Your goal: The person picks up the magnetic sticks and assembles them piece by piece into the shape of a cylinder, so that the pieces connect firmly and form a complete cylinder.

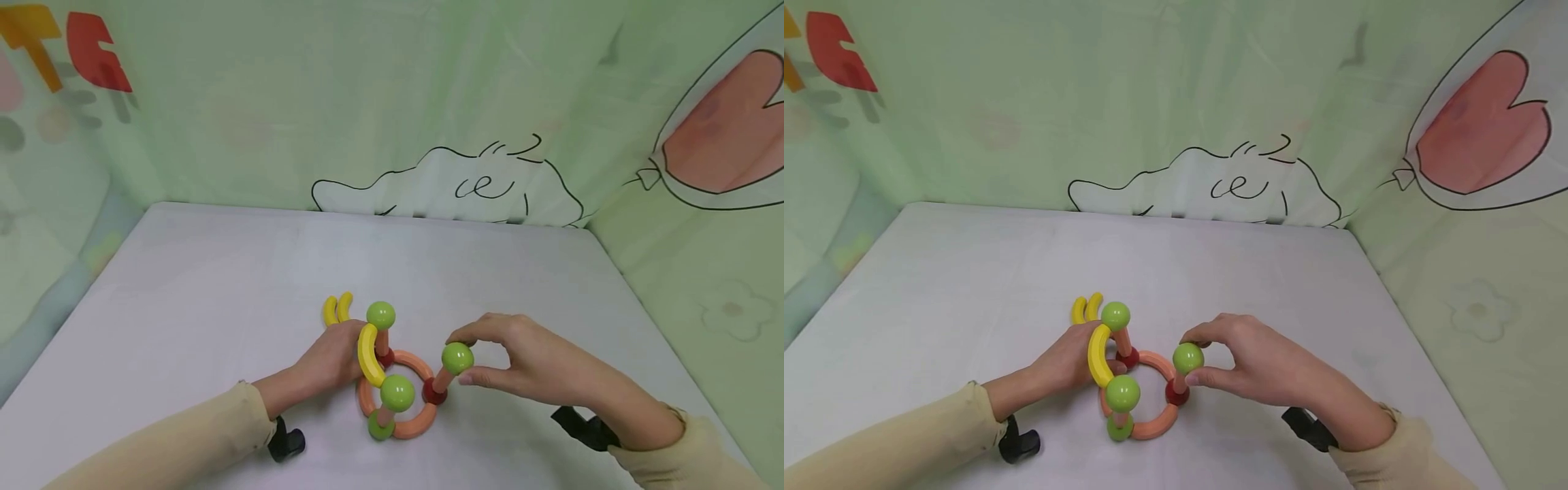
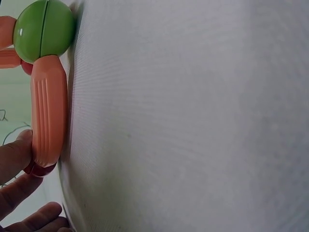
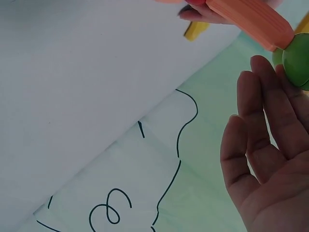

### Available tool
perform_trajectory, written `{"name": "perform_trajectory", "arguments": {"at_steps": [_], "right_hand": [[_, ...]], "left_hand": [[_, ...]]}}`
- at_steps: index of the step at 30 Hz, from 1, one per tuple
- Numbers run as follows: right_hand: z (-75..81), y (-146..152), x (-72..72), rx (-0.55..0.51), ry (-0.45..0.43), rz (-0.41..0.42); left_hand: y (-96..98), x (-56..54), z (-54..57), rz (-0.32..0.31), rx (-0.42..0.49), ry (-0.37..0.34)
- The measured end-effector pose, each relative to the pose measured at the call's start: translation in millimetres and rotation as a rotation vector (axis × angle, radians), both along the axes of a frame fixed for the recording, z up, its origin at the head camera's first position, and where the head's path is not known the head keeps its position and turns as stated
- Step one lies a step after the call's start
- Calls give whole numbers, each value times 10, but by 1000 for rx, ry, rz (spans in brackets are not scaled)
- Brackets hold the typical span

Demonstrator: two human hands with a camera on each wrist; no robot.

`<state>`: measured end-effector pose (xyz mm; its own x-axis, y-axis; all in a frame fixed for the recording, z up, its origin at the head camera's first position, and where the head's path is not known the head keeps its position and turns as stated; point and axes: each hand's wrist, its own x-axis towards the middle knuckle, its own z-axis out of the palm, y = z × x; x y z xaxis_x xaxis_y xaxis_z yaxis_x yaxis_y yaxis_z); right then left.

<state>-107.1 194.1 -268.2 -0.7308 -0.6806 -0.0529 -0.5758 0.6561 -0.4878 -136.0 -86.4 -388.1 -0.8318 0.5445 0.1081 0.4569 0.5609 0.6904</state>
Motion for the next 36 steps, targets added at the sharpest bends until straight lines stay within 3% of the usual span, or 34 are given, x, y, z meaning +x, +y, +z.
{"name": "perform_trajectory", "arguments": {"at_steps": [10, 16, 24, 28, 31, 36], "right_hand": [[-5, 32, -6, 1, -37, -15], [-60, 64, -8, -19, -55, -17], [-424, 70, 24, -145, -151, -20], [-599, 12, 37, -245, -136, -6], [-648, -17, 46, -287, -96, -7], [-652, -34, 65, -305, -99, -11]], "left_hand": [[24, -6, 14, 9, -14, -6], [14, -5, 40, 10, 41, 0], [10, 8, 77, 16, 132, -8], [17, 2, 88, 9, 141, -5], [26, -12, 95, 2, 129, 6], [41, -29, 119, -18, 100, 6]]}}
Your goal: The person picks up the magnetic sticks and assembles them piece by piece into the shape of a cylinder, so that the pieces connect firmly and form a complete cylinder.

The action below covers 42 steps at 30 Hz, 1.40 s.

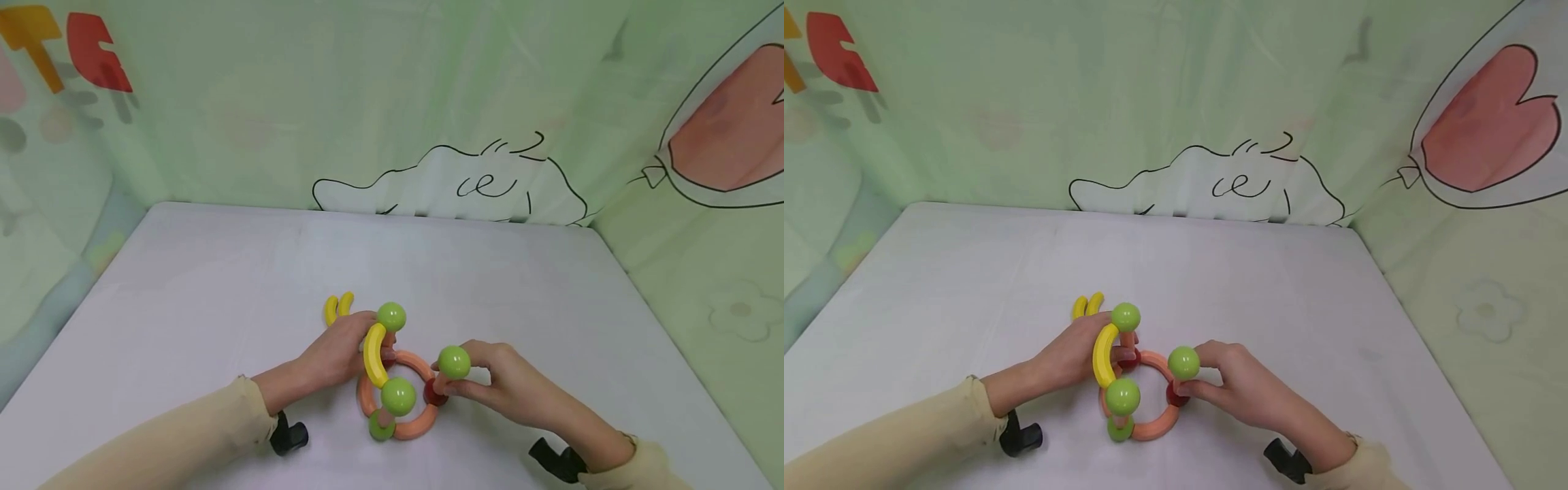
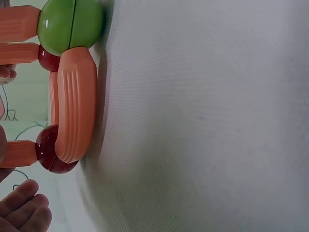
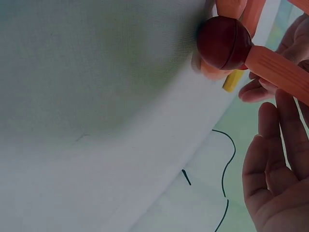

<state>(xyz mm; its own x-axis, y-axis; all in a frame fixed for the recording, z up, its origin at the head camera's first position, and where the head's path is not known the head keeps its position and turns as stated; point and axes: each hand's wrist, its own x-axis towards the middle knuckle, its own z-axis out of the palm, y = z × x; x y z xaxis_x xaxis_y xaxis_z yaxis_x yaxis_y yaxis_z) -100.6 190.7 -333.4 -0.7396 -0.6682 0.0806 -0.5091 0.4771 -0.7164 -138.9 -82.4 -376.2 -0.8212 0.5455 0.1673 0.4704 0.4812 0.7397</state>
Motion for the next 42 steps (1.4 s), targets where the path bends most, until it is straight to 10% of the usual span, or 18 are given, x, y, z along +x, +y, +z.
{"name": "perform_trajectory", "arguments": {"at_steps": [16, 24, 32, 42], "right_hand": [[-12, -11, 2, 21, -34, -10], [2, -6, -10, 72, -60, -32], [-23, 3, 16, 29, -85, -41], [-48, 28, 5, 11, -62, -32]], "left_hand": [[-71, 35, 55, 2, -31, -60], [-318, 427, 235, 279, -63, -144], [-256, 534, 203, -100, 48, -262], [-210, 513, 155, -168, 81, -258]]}}
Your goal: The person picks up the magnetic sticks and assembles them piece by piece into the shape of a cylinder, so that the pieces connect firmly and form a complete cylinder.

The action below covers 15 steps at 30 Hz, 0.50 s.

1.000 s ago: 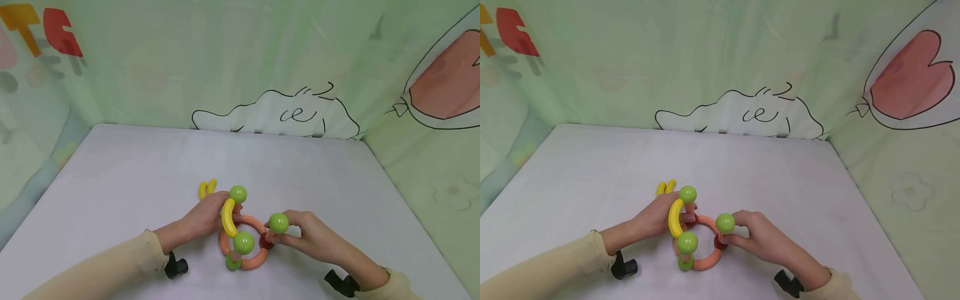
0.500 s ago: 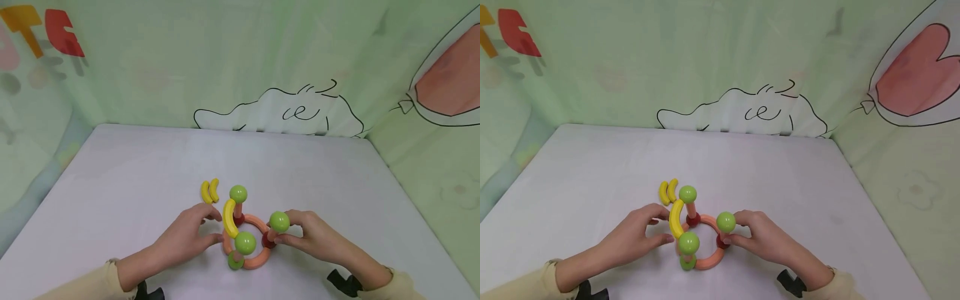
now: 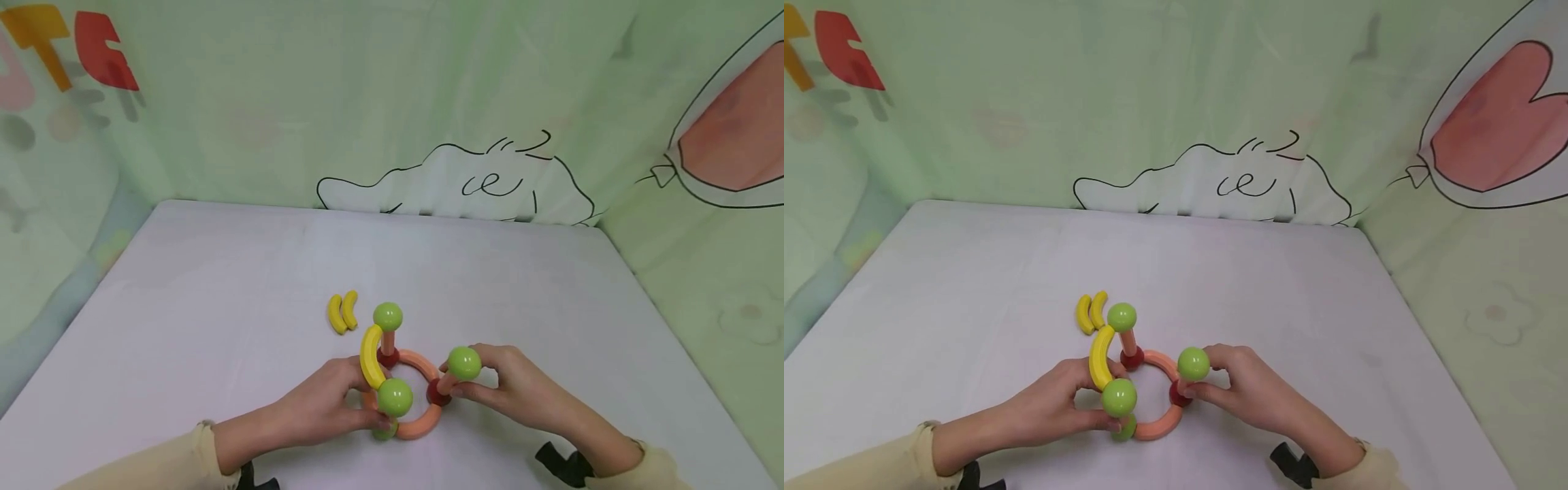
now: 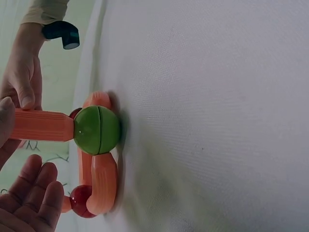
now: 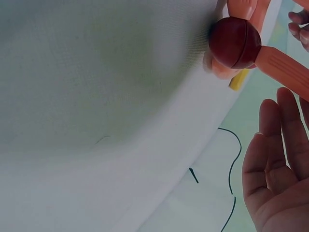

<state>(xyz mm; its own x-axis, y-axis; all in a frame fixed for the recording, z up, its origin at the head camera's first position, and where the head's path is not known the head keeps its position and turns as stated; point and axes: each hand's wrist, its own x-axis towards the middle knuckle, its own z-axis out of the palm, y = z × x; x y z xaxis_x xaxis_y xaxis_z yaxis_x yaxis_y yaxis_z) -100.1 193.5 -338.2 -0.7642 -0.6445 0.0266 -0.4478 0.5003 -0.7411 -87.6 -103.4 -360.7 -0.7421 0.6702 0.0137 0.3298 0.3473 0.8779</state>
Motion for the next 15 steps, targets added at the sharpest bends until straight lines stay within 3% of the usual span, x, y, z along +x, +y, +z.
{"name": "perform_trajectory", "arguments": {"at_steps": [11, 15], "right_hand": [[13, -8, -9, 10, -35, -1], [89, 75, -71, 92, -60, 23]], "left_hand": [[-10, -13, 3, -13, 8, 1], [-6, -9, 11, -16, 6, -2]]}}
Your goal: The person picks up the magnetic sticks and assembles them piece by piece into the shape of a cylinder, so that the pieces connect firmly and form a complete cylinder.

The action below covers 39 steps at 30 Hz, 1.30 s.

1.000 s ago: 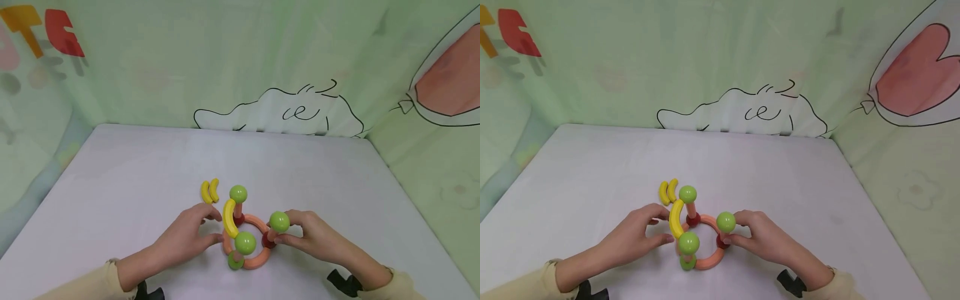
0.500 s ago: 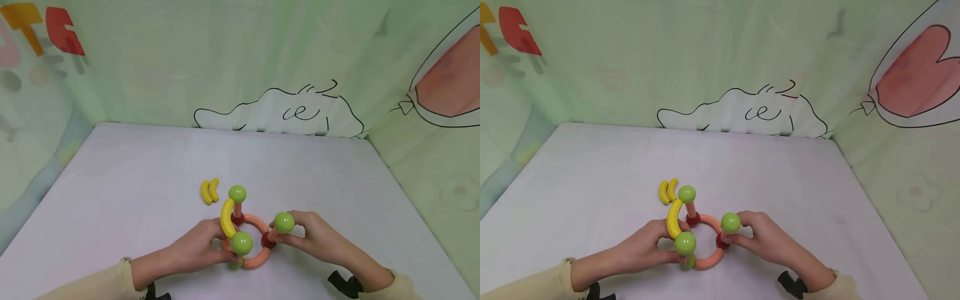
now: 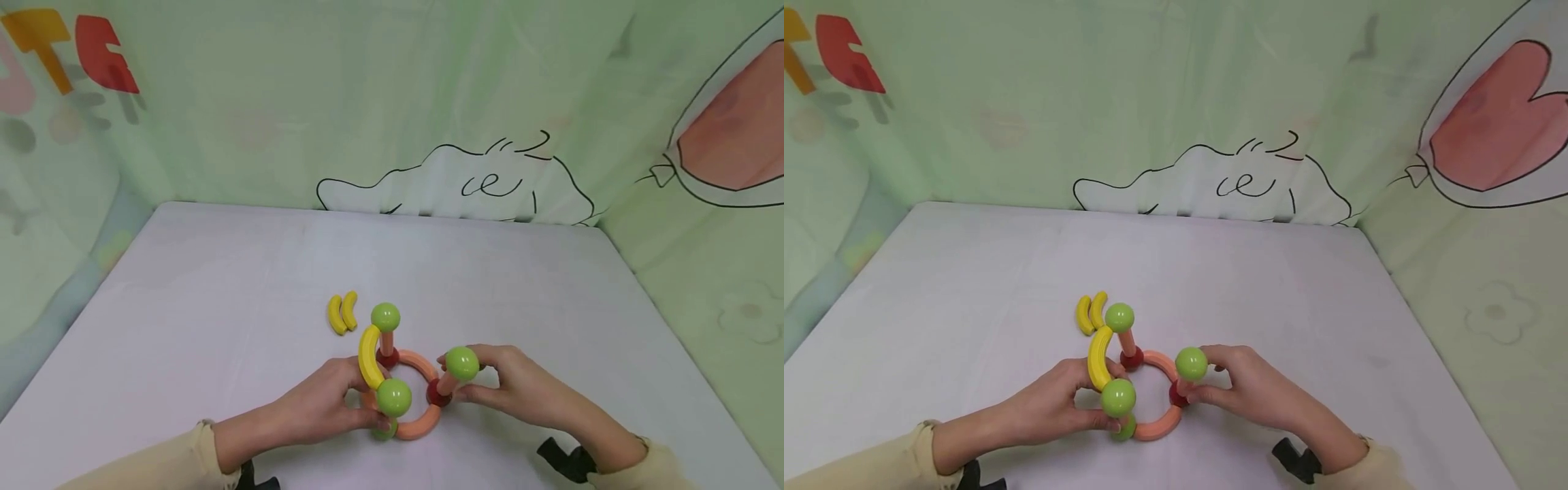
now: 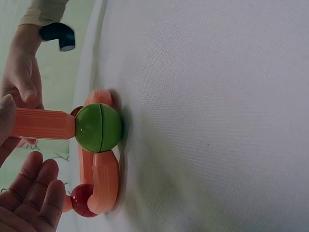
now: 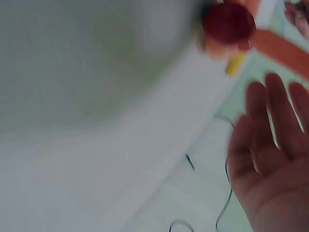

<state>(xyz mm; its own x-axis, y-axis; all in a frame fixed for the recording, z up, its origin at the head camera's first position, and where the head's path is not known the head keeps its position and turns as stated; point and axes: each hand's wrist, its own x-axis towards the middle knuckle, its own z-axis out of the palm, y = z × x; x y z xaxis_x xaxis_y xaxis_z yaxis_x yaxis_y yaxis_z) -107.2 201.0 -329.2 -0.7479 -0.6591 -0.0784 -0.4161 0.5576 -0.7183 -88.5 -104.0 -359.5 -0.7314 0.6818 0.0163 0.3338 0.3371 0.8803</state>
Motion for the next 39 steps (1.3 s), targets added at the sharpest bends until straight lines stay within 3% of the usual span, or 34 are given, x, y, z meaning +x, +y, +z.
{"name": "perform_trajectory", "arguments": {"at_steps": [5, 8, 12, 18, 39], "right_hand": [[127, 59, -354, 74, 13, 28], [79, -142, -605, 47, -14, 87], [-27, -491, -781, 19, -78, 210], [-84, -727, -821, -40, -77, 268], [-40, -718, -772, -28, -103, 200]], "left_hand": [[-5, -3, 5, 0, 2, 0], [-7, -3, 1, 1, 5, -9], [-2, 2, -10, -7, 10, -16], [1, 0, -12, -13, 8, -5], [-29, 15, -38, 19, 28, -3]]}}
